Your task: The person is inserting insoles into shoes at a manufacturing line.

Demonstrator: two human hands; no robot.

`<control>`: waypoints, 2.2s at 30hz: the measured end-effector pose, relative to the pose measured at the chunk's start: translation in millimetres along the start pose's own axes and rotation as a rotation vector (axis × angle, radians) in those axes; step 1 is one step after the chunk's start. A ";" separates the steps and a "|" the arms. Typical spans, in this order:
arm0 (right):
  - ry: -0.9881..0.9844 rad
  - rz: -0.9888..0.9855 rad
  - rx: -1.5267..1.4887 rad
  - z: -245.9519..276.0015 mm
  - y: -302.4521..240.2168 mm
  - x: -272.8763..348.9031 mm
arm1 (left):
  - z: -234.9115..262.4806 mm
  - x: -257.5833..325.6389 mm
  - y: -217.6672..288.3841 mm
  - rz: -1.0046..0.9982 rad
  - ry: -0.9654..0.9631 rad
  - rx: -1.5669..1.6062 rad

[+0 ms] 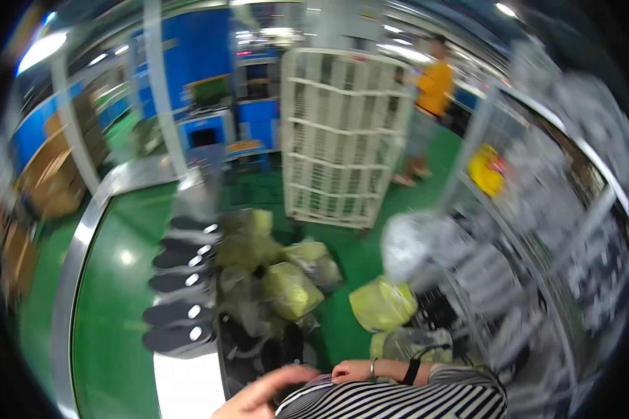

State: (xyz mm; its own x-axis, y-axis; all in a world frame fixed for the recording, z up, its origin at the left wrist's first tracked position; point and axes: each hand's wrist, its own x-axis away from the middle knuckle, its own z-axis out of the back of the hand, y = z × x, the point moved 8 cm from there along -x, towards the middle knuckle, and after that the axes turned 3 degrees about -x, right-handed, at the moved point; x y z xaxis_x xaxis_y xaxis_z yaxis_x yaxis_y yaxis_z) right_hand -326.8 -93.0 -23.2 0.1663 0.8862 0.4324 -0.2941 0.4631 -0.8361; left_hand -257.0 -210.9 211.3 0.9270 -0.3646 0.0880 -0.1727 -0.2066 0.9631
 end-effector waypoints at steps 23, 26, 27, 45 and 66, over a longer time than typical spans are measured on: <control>0.909 -0.619 -1.158 -185.7 87.1 239.6 | -69.6 -200.5 -102.8 0.390 -0.893 -0.477; 1.040 -0.582 -1.330 -259.2 86.1 217.3 | -70.3 -196.3 -118.7 0.414 -0.999 -0.495; 1.060 -0.570 -1.413 -280.4 84.5 210.7 | -70.6 -193.7 -124.1 0.424 -1.026 -0.500; 1.035 -0.510 -1.497 -385.7 72.9 211.7 | -154.5 -171.0 -171.6 0.465 -1.173 -0.723; 0.641 -0.319 -1.203 -355.2 77.0 312.0 | -308.8 -203.6 -214.1 0.374 -1.373 -1.100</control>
State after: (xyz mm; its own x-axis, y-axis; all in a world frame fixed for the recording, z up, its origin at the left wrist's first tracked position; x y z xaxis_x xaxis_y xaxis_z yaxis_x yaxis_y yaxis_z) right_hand 36.7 214.9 -72.7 0.5638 0.4351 0.7020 0.7605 0.0581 -0.6467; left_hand -306.0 187.9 65.8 -0.1141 -0.7783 0.6175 0.5219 0.4819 0.7038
